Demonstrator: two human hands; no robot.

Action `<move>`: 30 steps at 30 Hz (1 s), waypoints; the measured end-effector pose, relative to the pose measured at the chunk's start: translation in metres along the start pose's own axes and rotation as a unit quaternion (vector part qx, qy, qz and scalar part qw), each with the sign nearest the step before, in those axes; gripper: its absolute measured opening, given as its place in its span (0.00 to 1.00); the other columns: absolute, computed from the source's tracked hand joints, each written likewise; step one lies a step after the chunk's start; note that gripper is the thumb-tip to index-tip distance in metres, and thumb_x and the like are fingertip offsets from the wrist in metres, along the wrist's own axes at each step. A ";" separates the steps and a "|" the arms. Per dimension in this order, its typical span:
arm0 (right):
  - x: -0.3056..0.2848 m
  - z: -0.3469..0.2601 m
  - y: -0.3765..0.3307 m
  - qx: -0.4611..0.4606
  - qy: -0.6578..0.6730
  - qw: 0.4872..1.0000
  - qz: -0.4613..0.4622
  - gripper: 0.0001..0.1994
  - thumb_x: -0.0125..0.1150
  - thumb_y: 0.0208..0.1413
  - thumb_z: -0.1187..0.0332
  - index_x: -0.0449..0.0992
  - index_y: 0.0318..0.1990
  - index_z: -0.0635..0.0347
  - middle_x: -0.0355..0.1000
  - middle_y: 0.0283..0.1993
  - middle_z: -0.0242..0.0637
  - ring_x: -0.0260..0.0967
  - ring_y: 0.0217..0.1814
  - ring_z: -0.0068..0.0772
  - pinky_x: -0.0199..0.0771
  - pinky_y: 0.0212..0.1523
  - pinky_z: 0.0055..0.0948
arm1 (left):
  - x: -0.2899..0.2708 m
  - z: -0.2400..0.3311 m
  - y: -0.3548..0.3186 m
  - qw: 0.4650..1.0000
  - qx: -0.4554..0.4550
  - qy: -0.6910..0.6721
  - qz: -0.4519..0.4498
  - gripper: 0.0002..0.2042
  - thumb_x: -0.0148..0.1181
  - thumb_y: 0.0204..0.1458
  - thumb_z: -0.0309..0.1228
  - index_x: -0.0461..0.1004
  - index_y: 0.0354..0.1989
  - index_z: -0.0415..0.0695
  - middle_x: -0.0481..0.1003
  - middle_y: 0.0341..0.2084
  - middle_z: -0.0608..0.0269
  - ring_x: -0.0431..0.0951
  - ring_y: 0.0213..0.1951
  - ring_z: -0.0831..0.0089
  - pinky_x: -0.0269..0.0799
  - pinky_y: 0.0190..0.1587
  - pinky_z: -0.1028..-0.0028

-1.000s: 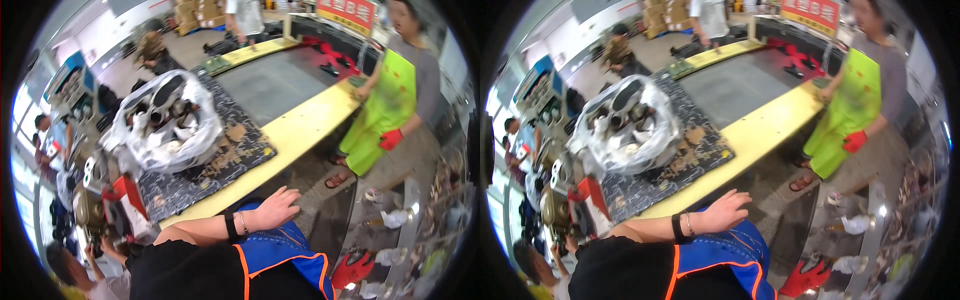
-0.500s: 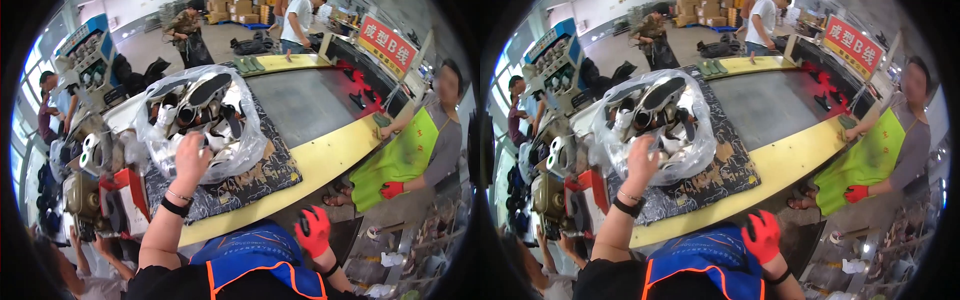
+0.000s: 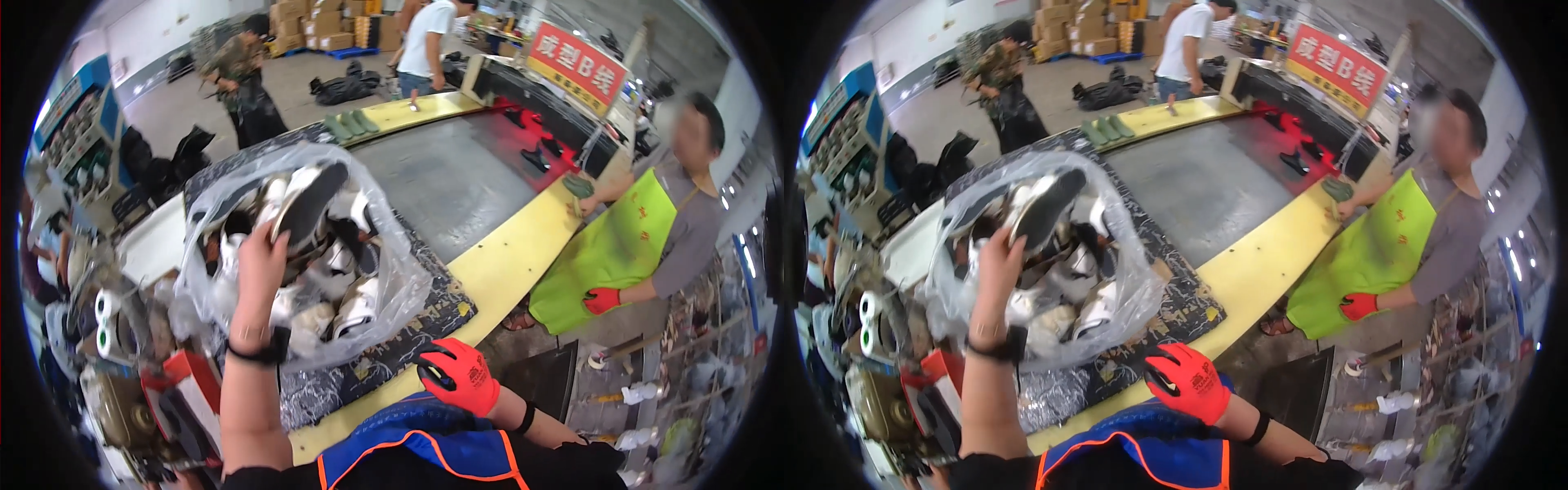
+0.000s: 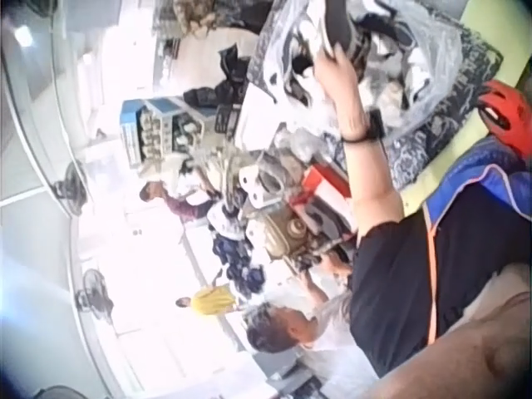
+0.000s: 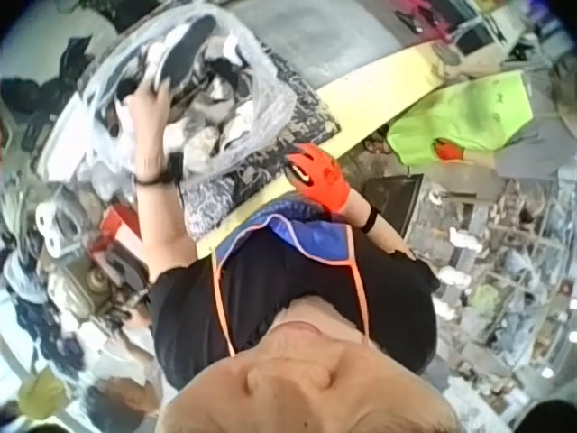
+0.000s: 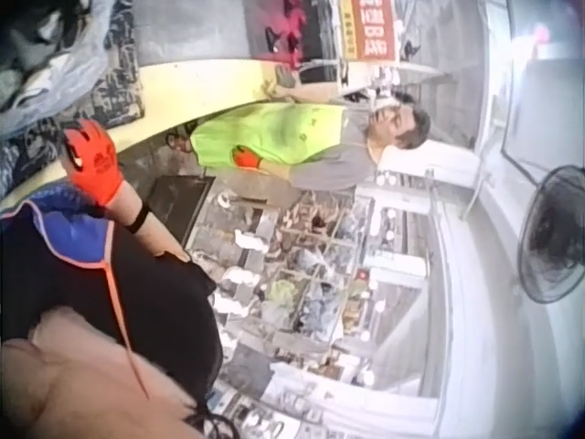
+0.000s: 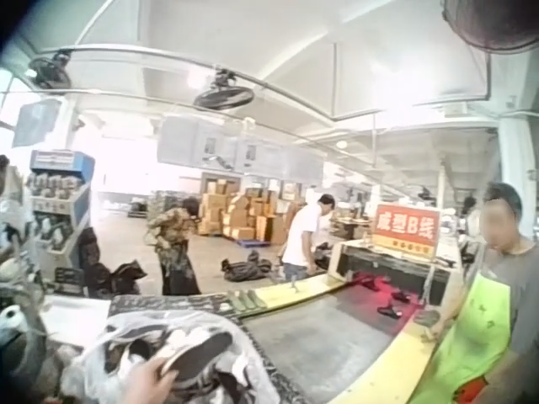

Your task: Sorting and inspecting finished white and gold shoes from a plastic bag at a shoe factory workstation.

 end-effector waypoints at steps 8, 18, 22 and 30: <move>0.025 0.031 0.017 0.194 0.561 0.766 -0.246 0.52 0.45 0.48 0.24 0.53 0.70 0.57 0.60 0.68 0.48 0.67 0.61 0.53 0.77 0.46 0.46 | -0.022 0.052 -0.138 0.959 -0.023 -0.197 -0.201 0.25 0.59 0.44 0.12 0.74 0.55 0.41 0.76 0.46 0.59 0.78 0.39 0.74 0.74 0.40 0.79; 0.004 0.118 -0.006 0.250 0.546 0.794 -0.097 0.29 0.48 0.61 0.49 0.65 0.61 0.64 0.72 0.55 0.47 0.74 0.52 0.50 0.77 0.52 0.39 | 0.016 0.125 -0.128 0.966 0.180 -0.112 -0.146 0.25 0.61 0.40 0.12 0.78 0.50 0.47 0.72 0.55 0.51 0.76 0.52 0.57 0.74 0.50 0.69; -0.033 0.150 -0.035 0.311 0.645 0.697 0.047 0.35 0.64 0.52 0.76 0.55 0.67 0.63 0.61 0.64 0.42 0.65 0.63 0.36 0.65 0.65 0.34 | 0.090 0.159 -0.148 0.862 -0.022 -0.404 -0.305 0.48 0.67 0.47 0.24 0.41 0.74 0.51 0.49 0.69 0.43 0.67 0.62 0.54 0.69 0.57 0.63; -0.061 0.101 -0.074 0.209 0.346 0.902 0.149 0.42 0.68 0.44 0.81 0.53 0.68 0.60 0.56 0.68 0.42 0.54 0.71 0.37 0.58 0.67 0.36 | 0.219 0.182 -0.149 0.826 -0.066 -0.472 -0.301 0.40 0.55 0.50 0.15 0.46 0.72 0.47 0.60 0.64 0.54 0.64 0.63 0.66 0.58 0.65 0.68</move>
Point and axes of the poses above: each hand's wrist, its own y-axis towards the middle knuckle, its own x-axis out of the palm, z = x × y, the point moved 5 cm from there along y, towards the middle knuckle
